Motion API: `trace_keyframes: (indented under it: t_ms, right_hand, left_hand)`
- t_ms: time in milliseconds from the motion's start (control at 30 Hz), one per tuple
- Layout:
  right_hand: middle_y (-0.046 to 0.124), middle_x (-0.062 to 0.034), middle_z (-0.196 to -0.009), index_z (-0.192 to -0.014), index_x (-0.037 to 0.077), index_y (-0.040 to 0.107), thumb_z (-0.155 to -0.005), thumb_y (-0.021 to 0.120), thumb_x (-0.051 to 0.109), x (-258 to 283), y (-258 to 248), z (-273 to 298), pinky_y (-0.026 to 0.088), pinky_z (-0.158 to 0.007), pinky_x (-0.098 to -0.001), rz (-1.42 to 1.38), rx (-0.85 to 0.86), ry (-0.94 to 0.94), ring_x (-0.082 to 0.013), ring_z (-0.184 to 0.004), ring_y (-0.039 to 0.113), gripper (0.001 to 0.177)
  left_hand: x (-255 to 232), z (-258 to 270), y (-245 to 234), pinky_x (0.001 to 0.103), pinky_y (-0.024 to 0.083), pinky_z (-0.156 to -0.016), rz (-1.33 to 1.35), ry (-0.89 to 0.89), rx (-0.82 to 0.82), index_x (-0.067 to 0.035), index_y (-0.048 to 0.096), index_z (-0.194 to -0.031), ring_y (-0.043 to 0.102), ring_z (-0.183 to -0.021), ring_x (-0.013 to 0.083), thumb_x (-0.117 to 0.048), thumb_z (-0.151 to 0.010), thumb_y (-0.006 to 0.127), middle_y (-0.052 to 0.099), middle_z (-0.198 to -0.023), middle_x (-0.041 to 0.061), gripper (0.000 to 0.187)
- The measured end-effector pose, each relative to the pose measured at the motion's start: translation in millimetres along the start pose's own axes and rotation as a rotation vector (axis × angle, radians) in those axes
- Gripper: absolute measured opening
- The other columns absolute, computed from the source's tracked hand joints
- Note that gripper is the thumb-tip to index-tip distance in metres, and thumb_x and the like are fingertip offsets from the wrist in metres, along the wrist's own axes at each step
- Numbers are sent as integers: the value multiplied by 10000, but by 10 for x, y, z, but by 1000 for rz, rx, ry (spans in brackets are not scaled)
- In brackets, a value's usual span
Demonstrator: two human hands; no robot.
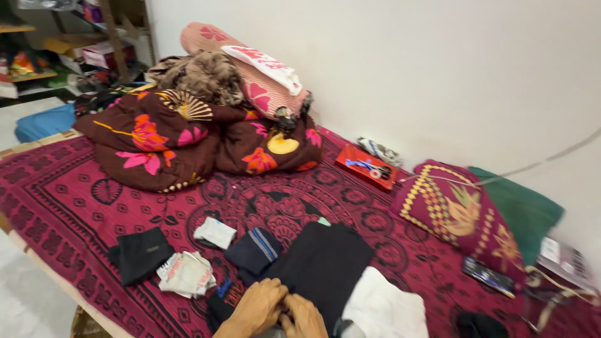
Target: The person folds several items of clothing on a bed, including a light green garment, black pants, and socks. They smooth and fold each item by hand and place them in a neat pile.
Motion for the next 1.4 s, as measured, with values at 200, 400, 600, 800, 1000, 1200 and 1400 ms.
trace_keyframes:
  t_ms: [200, 400, 600, 800, 1000, 1200, 1400]
  right_hand:
    - [753, -86, -865, -1121, 79, 726, -757, 747, 30, -455, -433, 876, 626, -676, -338, -127, -340, 20, -222, -761, 782, 368]
    - [706, -83, -1027, -1198, 133, 675, -831, 754, 113, -486, -1149, 1528, 529, -865, -422, 224, -436, 208, -296, -1041, 660, 376]
    - [505, -75, -1387, -1409, 182, 508, -711, 865, 268, -1266, -1556, 2250, 399, -1025, -526, 453, -272, 544, -329, -1289, 439, 788]
    - [523, -73, -1268, -1172, 218, 641, -878, 709, 275, -2123, -1178, 2431, 434, -940, -559, 611, -51, 633, -318, -1258, 463, 306]
    - [580, -139, -1037, -1085, 136, 641, -862, 642, 168, -1517, -1647, 2376, 537, -739, -498, 582, -405, 293, -360, -976, 618, 225]
    - [673, -151, -893, -1040, 49, 649, -968, 608, 113, -231, -2492, 2070, 526, -625, -460, 160, -710, 24, -356, -746, 688, 105]
    - [719, -141, -937, -1105, 29, 617, -990, 578, 172, -258, -2706, 1651, 615, -640, -369, -527, -729, 156, -229, -755, 745, 187]
  left_hand:
    - [-811, 313, -302, 522, 445, -854, -212, 159, -334, -81, 664, -1116, 531, -1153, 381, -119, -671, 758, 571, -1317, 181, 456]
    - [-1603, -32, 240, 457, 436, -986, -68, 128, -5, -136, 607, -1275, 491, -1263, 301, -185, -849, 741, 544, -1376, 90, 449]
    - [-2317, -355, 1404, 605, 292, -1050, -110, 217, 276, -148, 391, -1519, 324, -1412, 393, -283, -737, 896, 396, -1518, 161, 941]
    - [-1872, -530, 2096, 525, 390, -1132, -44, -5, 380, -177, 551, -1367, 623, -1250, 302, -368, -872, 738, 688, -1239, 81, 562]
    - [-1680, -623, 1816, 320, 586, -814, 445, -111, 480, -83, 761, -1243, 802, -1050, 263, -621, -927, 715, 817, -1122, 179, 626]
    - [-1707, -349, 1423, 456, 465, -858, 1060, -668, 582, -254, 533, -1432, 561, -1075, 149, -582, -976, 636, 548, -1201, -125, 571]
    - [-2051, -561, 848, 292, 494, -977, 1433, -253, 471, 6, 639, -1319, 656, -1049, 94, -328, -921, 754, 729, -1115, 3, 533]
Point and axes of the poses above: each hand's wrist, its own z-axis away from the middle knuckle, its own y-axis out of the palm, x = y × z, the point moved 9 cm from there along -z, towards the middle knuckle
